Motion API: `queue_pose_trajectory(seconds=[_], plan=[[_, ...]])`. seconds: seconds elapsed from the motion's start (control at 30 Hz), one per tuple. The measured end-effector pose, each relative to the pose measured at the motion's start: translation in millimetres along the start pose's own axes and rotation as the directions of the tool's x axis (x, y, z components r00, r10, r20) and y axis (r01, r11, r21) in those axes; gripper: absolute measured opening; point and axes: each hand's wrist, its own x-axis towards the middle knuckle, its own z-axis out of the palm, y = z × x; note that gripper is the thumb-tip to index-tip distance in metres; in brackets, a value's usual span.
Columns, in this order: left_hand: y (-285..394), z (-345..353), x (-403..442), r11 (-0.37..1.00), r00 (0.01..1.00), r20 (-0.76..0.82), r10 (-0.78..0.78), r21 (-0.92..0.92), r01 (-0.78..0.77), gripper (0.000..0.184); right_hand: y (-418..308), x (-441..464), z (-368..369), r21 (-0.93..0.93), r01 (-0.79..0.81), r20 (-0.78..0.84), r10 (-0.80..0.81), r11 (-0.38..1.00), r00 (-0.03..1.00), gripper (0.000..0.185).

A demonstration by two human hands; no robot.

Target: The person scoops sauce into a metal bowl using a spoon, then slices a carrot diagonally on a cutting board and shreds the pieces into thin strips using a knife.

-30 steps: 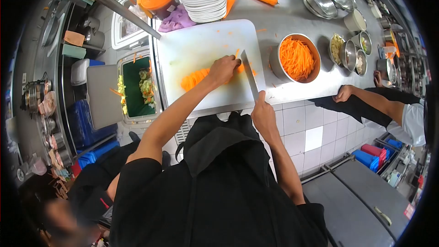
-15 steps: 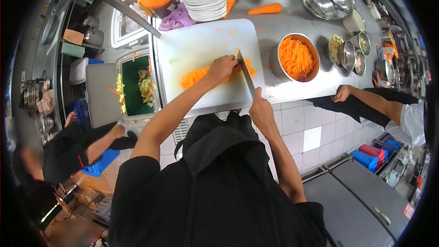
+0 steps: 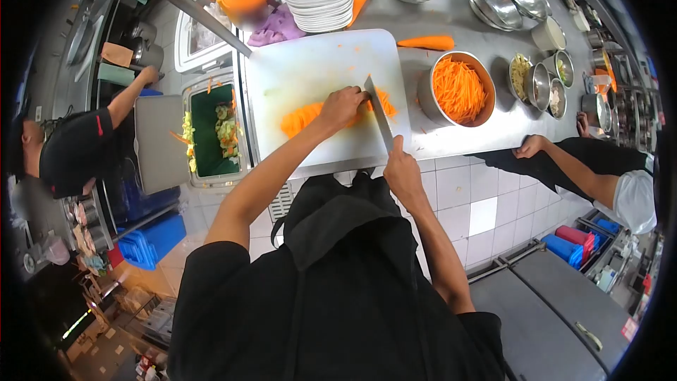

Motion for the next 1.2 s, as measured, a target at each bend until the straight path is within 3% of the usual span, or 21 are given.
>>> queue_pose_trajectory(seconds=[0.1, 0.2, 0.3, 0.4, 0.43, 0.47, 0.53, 0.57, 0.6, 0.63, 0.67, 0.7, 0.73, 0.77, 0.8, 0.83, 0.9, 0.93, 1.0, 1.13, 1.2], plan=[[0, -2, -3, 0.999, 0.999, -0.005, 0.032, -0.011, -0.032, 0.018, 7, 3, 2, 0.000, 0.059, 0.006, -0.059, 0.998, 0.998, 0.023], [2, 0, -3, 1.000, 0.999, -0.049, -0.015, -0.025, 0.014, 0.016, 0, 0, 0, 0.010, 0.041, 0.003, -0.041, 0.999, 0.999, 0.024], [0, 2, -6, 0.999, 0.996, -0.083, 0.042, -0.017, -0.044, 0.015, 12, 4, 10, -0.005, 0.029, 0.030, -0.029, 1.000, 0.999, 0.027], [-4, 1, -4, 0.999, 1.000, -0.020, 0.011, 0.045, -0.011, 0.021, 17, 9, -4, -0.015, 0.046, 0.040, -0.045, 0.999, 0.998, 0.030], [-6, -3, -1, 0.999, 0.999, -0.028, 0.017, 0.047, -0.016, 0.021, 10, 6, -18, 0.087, 0.070, 0.005, -0.070, 0.994, 0.998, 0.028], [-8, -8, -5, 0.997, 0.996, -0.083, 0.018, -0.069, -0.024, 0.017, 7, 0, -26, 0.189, 0.093, -0.022, -0.091, 0.977, 0.996, 0.027], [-4, -16, -9, 0.983, 0.991, -0.136, 0.010, -0.178, -0.035, 0.016, 16, -8, -29, 0.253, 0.069, -0.072, -0.053, 0.965, 0.996, 0.026], [1, -18, -10, 0.871, 0.958, -0.116, -0.264, -0.454, 0.185, 0.023, 19, -12, -29, 0.319, 0.040, -0.124, -0.001, 0.947, 0.992, 0.026], [8, -19, -9, 0.635, 0.862, -0.017, -0.507, -0.683, 0.361, 0.033, 16, -15, -34, 0.321, 0.035, -0.122, 0.004, 0.946, 0.993, 0.026], [16, -20, -5, 0.633, 0.861, -0.012, -0.509, -0.683, 0.365, 0.033, 9, -18, -45, 0.481, -0.079, -0.015, 0.099, 0.873, 0.995, 0.026], [24, -20, 0, 0.151, 0.794, 0.296, -0.532, -0.889, 0.433, 0.045, 4, -20, -52, 0.613, -0.198, 0.103, 0.171, 0.765, 0.980, 0.027], [27, -21, 4, -0.371, 0.728, 0.566, -0.387, -0.818, 0.438, 0.057, 2, -22, -53, 0.708, -0.254, 0.166, 0.194, 0.659, 0.967, 0.031], [20, -13, 4, -0.369, 0.731, 0.563, -0.386, -0.820, 0.437, 0.057, 2, -21, -50, 0.708, -0.250, 0.162, 0.193, 0.660, 0.968, 0.031], [11, -2, 5, -0.579, 0.803, 0.588, -0.094, -0.689, 0.436, 0.067, 5, -19, -45, 0.724, -0.276, 0.197, 0.193, 0.632, 0.961, 0.030], [13, -3, 8, -0.730, 0.836, 0.512, 0.199, -0.492, 0.475, 0.078, 7, -18, -42, 0.739, -0.303, 0.231, 0.197, 0.601, 0.953, 0.029], [16, -4, 10, -0.728, 0.833, 0.511, 0.210, -0.487, 0.482, 0.078, 8, -18, -40, 0.740, -0.300, 0.235, 0.186, 0.602, 0.954, 0.029], [28, -12, 15, -0.769, 0.798, 0.602, 0.033, -0.494, 0.405, 0.076, 11, -20, -37, 0.753, -0.294, 0.217, 0.199, 0.589, 0.956, 0.029], [35, -18, 17, -0.769, 0.796, 0.604, 0.039, -0.490, 0.410, 0.076, 13, -22, -35, 0.764, -0.293, 0.214, 0.204, 0.575, 0.955, 0.029], [42, -28, 19, -0.655, 0.725, 0.687, -0.060, -0.575, 0.491, 0.074, 18, -25, -30, 0.755, -0.301, 0.212, 0.219, 0.582, 0.953, 0.029], [38, -17, 23, -0.578, 0.689, 0.710, -0.143, -0.625, 0.525, 0.071, 20, -35, -28, 0.755, -0.293, 0.149, 0.281, 0.586, 0.948, 0.028], [34, -11, 25, -0.450, 0.641, 0.742, -0.198, -0.649, 0.613, 0.067, 22, -40, -24, 0.739, -0.280, 0.116, 0.294, 0.612, 0.949, 0.028]])
